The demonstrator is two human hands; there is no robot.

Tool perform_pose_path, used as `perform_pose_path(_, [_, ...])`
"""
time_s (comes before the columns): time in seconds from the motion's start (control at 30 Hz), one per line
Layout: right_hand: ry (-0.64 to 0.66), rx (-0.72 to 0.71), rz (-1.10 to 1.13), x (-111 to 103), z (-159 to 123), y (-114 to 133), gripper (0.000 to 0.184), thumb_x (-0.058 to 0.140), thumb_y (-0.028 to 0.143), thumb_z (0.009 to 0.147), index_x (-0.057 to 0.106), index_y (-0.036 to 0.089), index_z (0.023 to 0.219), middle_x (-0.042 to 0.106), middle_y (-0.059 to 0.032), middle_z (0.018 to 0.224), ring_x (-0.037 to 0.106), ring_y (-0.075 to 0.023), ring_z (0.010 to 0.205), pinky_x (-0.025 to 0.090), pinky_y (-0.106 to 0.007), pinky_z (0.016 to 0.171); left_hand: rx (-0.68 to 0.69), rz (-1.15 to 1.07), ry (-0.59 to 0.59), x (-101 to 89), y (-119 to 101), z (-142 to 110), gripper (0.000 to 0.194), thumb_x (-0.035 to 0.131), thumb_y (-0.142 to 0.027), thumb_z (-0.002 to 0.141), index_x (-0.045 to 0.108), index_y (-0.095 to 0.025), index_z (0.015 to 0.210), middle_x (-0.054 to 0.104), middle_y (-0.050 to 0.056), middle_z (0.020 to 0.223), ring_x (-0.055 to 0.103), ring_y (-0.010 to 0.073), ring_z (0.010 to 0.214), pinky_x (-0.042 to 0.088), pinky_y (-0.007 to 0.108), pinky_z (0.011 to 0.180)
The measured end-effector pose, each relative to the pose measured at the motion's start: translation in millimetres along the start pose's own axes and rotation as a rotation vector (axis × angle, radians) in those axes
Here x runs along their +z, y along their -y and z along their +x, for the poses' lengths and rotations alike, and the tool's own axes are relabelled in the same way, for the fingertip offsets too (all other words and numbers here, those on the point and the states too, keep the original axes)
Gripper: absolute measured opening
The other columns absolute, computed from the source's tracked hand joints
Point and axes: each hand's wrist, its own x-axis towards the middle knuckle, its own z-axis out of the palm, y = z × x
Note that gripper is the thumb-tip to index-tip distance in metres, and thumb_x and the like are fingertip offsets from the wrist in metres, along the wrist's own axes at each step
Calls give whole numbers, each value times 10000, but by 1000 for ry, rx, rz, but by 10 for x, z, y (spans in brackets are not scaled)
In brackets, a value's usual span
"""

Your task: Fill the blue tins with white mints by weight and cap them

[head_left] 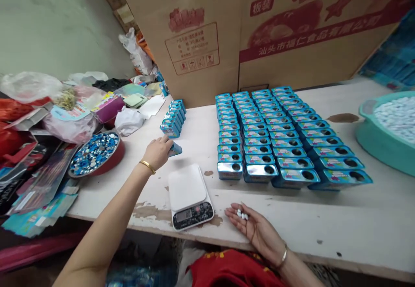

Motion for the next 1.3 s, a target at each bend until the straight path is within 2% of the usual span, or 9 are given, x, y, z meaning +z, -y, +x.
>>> perform_pose_path(0.1, [-22, 8, -14, -15, -29, 4, 154, 524, 159, 877, 635, 61, 919, 729, -182, 941, 706, -199, 894, 576, -243, 777, 116, -2, 82, -329, -358, -395, 142, 500, -285, 875, 557, -164, 919, 575, 75, 975, 566, 211, 873, 436, 314, 734])
perform_pose_path(0.2, [-36, 34, -29, -28, -95, -21, 164, 505, 153, 883, 638, 62, 916, 724, -194, 952, 700, -200, 916, 575, -244, 795, 196, -26, 153, -449, -693, -600, 134, 492, -260, 868, 538, -159, 942, 591, 73, 976, 578, 204, 875, 434, 293, 698])
perform_pose_path(0.33, [-3, 54, -66, -23, -239, -65, 183, 487, 158, 888, 647, 70, 894, 726, -186, 952, 697, -202, 929, 578, -247, 793, 168, -99, 200, -348, -847, -648, 171, 523, -228, 830, 514, -160, 986, 616, 69, 966, 593, 209, 861, 444, 296, 681])
perform_pose_path(0.5, [52, 67, -45, 31, -369, -83, 220, 464, 169, 897, 659, 72, 927, 712, -175, 1024, 668, -208, 1008, 565, -262, 835, 124, -227, 29, -285, -978, -883, 415, 576, -306, 829, 442, -167, 1196, 550, 114, 1194, 524, 254, 1062, 437, 394, 889])
perform_pose_path(0.57, [75, 78, -4, 51, -386, -94, 251, 447, 195, 909, 664, 73, 937, 708, -165, 1045, 659, -208, 1029, 560, -275, 849, 165, -304, 7, -249, -1224, -1084, 445, 538, -362, 862, 403, -193, 1251, 515, 109, 1242, 491, 239, 1100, 428, 393, 929])
perform_pose_path(0.67, [152, 103, 51, 60, -390, -146, 299, 425, 261, 924, 672, 93, 940, 732, -117, 948, 696, -175, 887, 580, -269, 764, 317, -502, 46, -96, -1732, -1368, 289, 458, -359, 907, 473, -217, 1158, 562, 87, 1089, 533, 199, 944, 478, 343, 820])
perform_pose_path(0.8, [153, 103, 82, 45, -401, -269, 294, 434, 296, 922, 669, 129, 977, 738, -64, 895, 691, -145, 786, 569, -275, 774, 241, -535, 38, 184, -2205, -1547, 219, 439, -334, 919, 524, -192, 1064, 526, 74, 1005, 525, 182, 867, 477, 307, 722])
perform_pose_path(0.97, [78, 85, 108, 39, -399, -394, 244, 435, 230, 920, 668, 166, 880, 730, -20, 838, 686, -129, 831, 536, -261, 851, 191, -547, -29, 364, -2309, -1579, 177, 403, -261, 934, 560, -187, 969, 507, 57, 893, 499, 169, 787, 408, 248, 561])
perform_pose_path(1.3, [39, -23, 99, 123, -369, -404, 154, 504, 193, 880, 652, 177, 923, 725, -2, 888, 679, -93, 835, 539, -192, 811, 129, -633, 11, 372, -2294, -1448, 139, 420, -180, 892, 546, -167, 950, 518, 64, 906, 509, 163, 760, 437, 255, 610])
